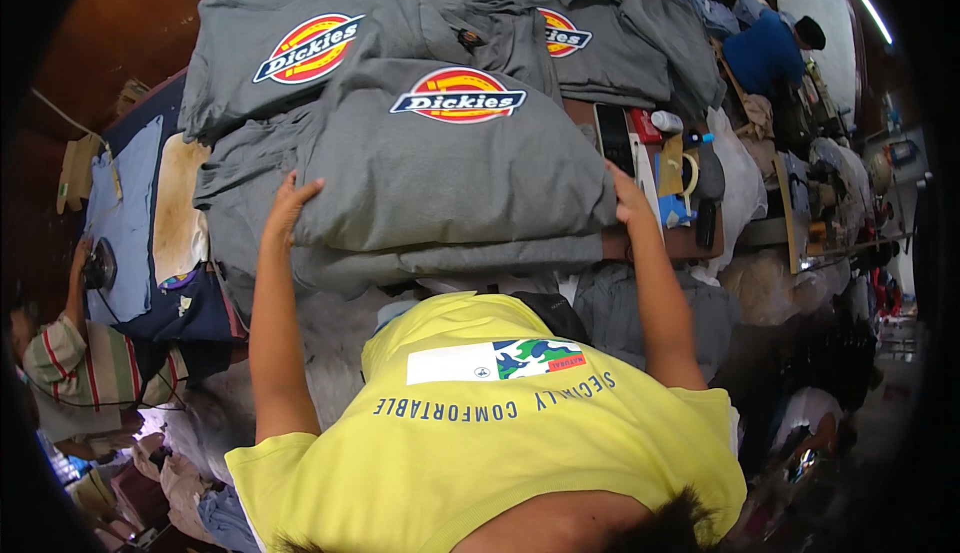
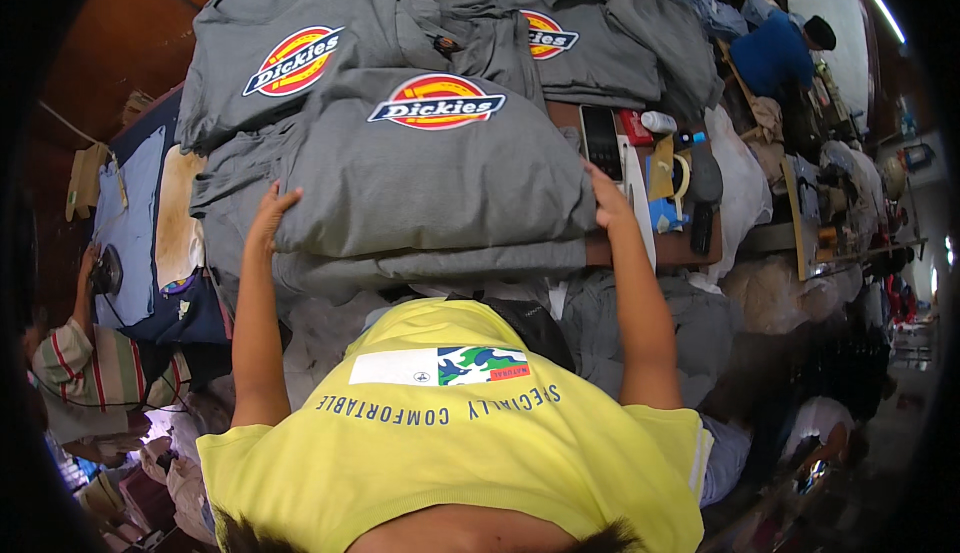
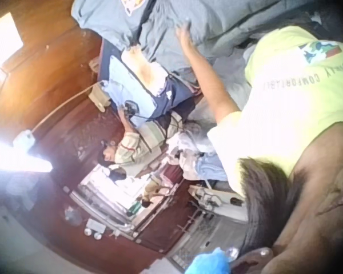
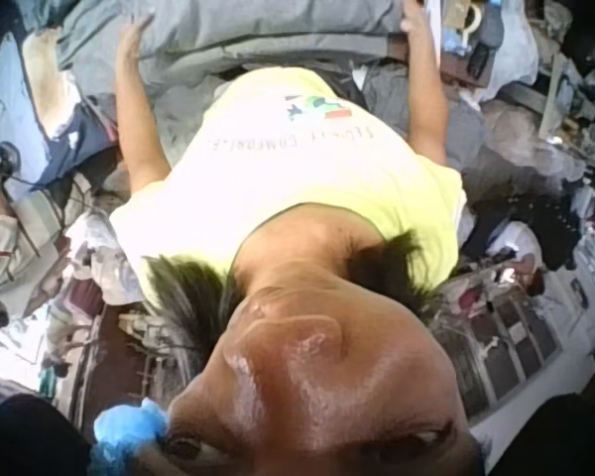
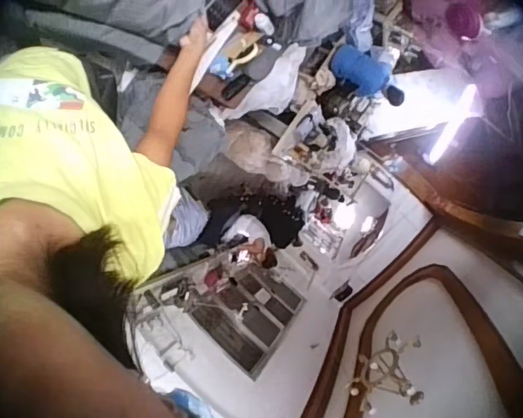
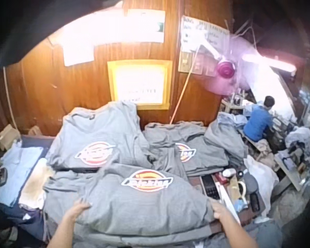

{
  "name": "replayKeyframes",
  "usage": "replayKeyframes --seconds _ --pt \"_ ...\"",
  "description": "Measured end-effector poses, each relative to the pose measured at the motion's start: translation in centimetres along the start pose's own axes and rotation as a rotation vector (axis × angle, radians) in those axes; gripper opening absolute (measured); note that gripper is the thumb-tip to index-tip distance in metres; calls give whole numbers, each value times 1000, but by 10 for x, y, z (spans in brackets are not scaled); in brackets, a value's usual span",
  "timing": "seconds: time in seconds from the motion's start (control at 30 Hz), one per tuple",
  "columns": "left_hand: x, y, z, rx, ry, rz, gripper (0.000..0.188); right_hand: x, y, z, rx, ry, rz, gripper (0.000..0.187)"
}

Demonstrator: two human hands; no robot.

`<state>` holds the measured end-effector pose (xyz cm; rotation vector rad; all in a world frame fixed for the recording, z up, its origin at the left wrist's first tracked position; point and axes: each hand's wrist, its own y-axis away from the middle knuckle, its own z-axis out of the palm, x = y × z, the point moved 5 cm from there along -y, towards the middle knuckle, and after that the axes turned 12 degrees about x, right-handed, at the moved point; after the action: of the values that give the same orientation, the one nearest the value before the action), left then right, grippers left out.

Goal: The person trims loose threads from t-shirts using scissors and folds the shirts before stacking them on a table.

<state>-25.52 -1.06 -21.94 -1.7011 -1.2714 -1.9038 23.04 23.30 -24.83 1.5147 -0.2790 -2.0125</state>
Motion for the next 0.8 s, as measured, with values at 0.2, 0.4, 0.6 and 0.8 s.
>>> replayKeyframes --seconds 0.2,0.4,0.6,0.8 --pt "45 11 -15 -109 75 266 62 -31 23 47 -64 -14 58 64" --pt "81 23 2 -281 -77 270 38 -39 25 57 -83 537 -280 50" --pt "173 96 -112 -39 181 728 28 -184 113 35 -68 -45 -599 22" --pt "263 201 -201 621 127 1451 28 -284 188 70 -199 17 -1011 24"
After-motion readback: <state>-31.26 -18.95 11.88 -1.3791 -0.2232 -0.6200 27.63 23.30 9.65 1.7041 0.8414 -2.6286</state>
